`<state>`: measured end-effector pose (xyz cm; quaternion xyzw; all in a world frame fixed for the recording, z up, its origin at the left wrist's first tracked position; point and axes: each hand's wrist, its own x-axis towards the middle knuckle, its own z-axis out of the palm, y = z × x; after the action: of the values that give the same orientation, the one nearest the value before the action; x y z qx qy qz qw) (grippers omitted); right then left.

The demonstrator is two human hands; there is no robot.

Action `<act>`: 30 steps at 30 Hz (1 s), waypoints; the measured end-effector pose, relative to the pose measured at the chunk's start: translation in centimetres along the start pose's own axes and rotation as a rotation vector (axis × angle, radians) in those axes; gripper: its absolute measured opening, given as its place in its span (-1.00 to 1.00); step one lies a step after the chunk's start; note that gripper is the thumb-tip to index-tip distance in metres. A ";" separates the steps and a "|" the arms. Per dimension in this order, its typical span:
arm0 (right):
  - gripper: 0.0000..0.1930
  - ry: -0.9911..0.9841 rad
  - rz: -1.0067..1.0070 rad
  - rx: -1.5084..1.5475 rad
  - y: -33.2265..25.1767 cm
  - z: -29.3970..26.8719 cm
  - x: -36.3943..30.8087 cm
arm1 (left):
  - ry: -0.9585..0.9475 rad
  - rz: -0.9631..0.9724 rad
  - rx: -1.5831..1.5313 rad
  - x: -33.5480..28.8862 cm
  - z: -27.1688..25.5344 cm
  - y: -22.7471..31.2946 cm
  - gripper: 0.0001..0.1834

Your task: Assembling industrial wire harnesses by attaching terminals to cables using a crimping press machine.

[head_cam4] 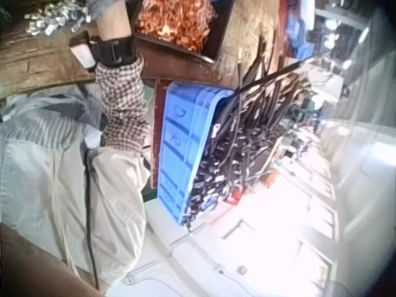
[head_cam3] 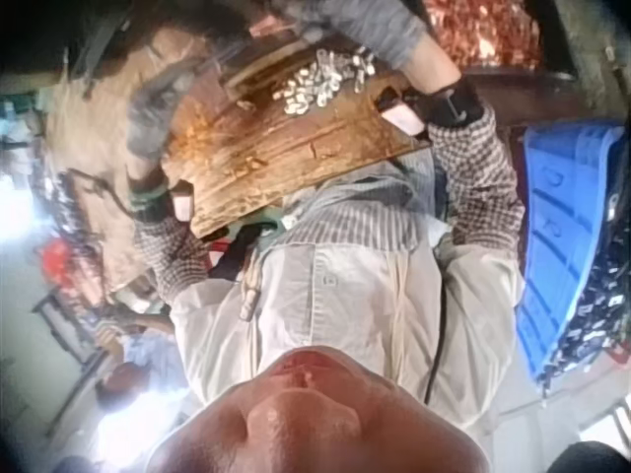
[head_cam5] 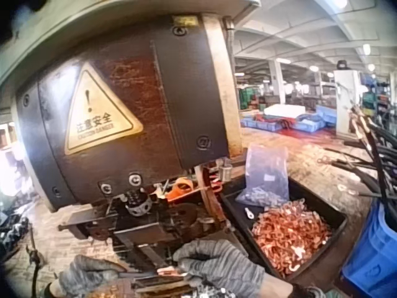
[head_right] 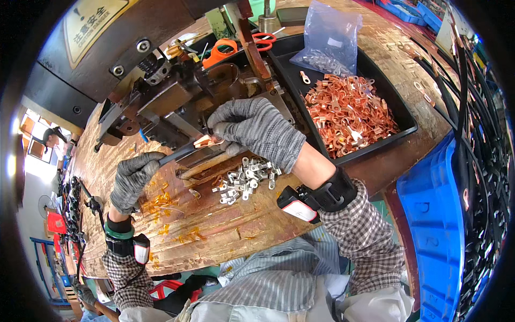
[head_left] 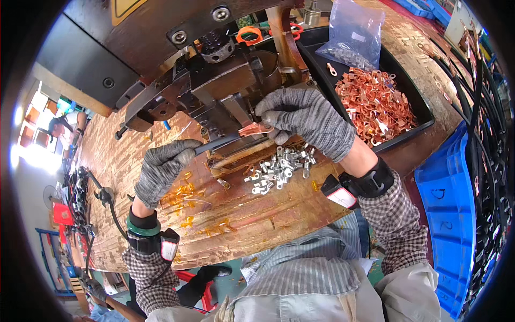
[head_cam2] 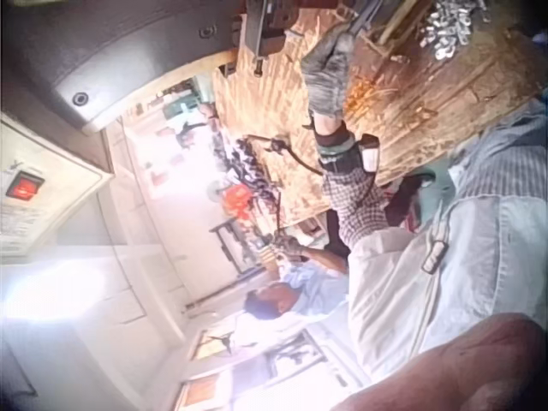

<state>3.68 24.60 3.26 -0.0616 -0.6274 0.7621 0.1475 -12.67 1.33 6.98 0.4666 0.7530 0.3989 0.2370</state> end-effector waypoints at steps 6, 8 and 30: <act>-0.87 0.012 0.042 0.078 0.6 -0.4 1.3 | 0.112 0.032 0.089 0.1 -0.1 -1.2 -0.78; -0.88 0.027 0.070 0.152 0.6 -0.6 1.5 | 0.133 0.048 0.120 0.1 0.1 -1.1 -0.80; -0.84 -0.036 0.097 0.174 0.8 -1.4 2.1 | 0.198 0.141 0.290 0.1 0.3 -1.2 -0.78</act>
<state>1.93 26.41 2.37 -0.0652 -0.5577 0.8210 0.1037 -13.11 1.27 5.79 0.5062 0.7876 0.3456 0.0634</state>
